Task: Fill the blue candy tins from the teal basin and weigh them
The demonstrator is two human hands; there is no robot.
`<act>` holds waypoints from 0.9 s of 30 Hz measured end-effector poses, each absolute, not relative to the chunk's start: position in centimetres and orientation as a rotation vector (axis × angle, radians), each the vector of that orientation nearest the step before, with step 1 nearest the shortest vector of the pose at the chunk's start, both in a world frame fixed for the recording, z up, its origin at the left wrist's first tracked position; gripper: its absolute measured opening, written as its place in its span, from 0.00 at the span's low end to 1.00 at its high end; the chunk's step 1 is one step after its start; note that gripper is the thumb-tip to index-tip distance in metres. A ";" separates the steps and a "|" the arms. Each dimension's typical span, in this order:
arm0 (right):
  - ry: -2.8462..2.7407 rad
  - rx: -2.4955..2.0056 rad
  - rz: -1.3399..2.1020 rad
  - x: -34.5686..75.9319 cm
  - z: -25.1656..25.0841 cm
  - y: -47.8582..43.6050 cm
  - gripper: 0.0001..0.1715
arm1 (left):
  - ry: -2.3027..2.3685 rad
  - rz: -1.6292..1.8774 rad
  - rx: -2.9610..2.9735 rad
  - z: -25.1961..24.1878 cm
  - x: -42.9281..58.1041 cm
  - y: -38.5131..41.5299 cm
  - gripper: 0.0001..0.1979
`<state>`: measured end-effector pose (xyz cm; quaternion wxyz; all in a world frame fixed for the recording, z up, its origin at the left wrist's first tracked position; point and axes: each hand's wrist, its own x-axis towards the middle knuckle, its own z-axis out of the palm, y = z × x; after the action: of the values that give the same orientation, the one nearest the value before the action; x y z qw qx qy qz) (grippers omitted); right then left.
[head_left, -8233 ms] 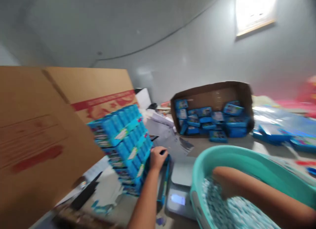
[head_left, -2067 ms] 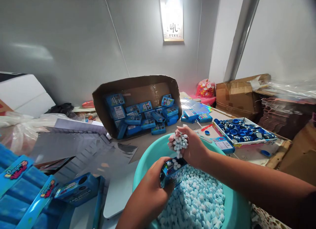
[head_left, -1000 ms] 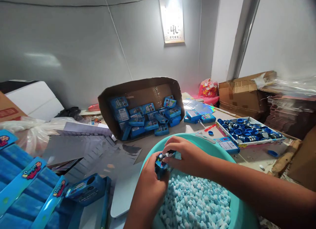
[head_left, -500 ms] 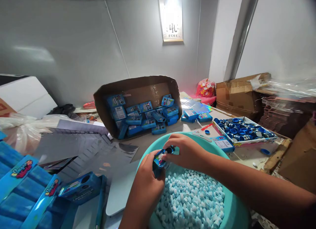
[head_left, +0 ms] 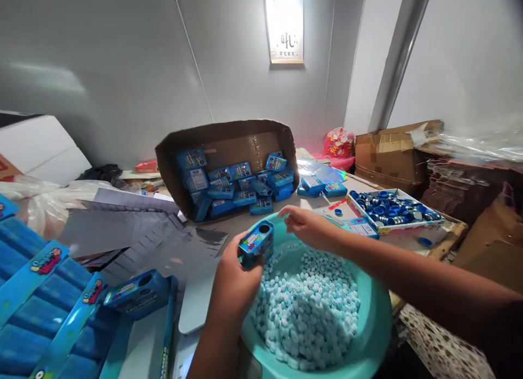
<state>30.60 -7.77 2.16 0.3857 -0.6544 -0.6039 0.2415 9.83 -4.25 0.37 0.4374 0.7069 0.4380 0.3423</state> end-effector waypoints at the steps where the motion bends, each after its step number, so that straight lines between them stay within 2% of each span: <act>1: -1.588 -1.713 0.666 31.1 1.9 -8.3 0.06 | 1.106 0.879 1.738 0.4 9.9 -4.2 0.28; 2: -1.635 -1.748 0.721 31.5 1.6 -9.0 0.06 | 1.128 0.899 1.728 0.3 9.9 -4.2 0.28; 4: -1.685 -1.794 0.812 32.1 0.9 -10.8 0.15 | 1.172 0.905 1.756 0.3 10.0 -4.3 0.28; 7: -1.813 -1.890 0.822 31.9 0.8 -13.7 0.21 | 1.209 0.859 1.850 0.4 10.0 -4.5 0.27; 10: -2.133 -1.917 0.673 30.4 1.7 -15.6 0.28 | 1.202 0.837 1.879 0.3 9.8 -4.7 0.26; 13: -2.456 -1.605 0.395 28.4 1.9 -16.5 0.36 | 1.193 0.860 1.870 0.0 9.7 -4.5 0.26; 17: -2.814 -1.040 0.210 26.9 -0.8 -16.3 0.31 | 1.196 0.881 1.866 -0.4 9.8 -4.3 0.28; 20: -2.996 -0.872 0.138 27.3 -3.1 -15.0 0.31 | 1.215 0.870 1.886 -0.3 9.9 -4.2 0.28; 24: -3.072 -0.864 0.072 29.1 -4.2 -12.0 0.30 | 1.218 0.884 1.873 -0.3 9.8 -4.2 0.26; 27: -2.871 -1.257 0.269 30.5 -4.3 -9.8 0.30 | 1.187 0.943 1.818 -0.4 9.8 -4.1 0.26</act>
<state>30.52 -9.77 -4.28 -0.0020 -0.3995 -0.9127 0.0855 9.83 -4.14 -0.40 0.3774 0.7112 0.4644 0.3690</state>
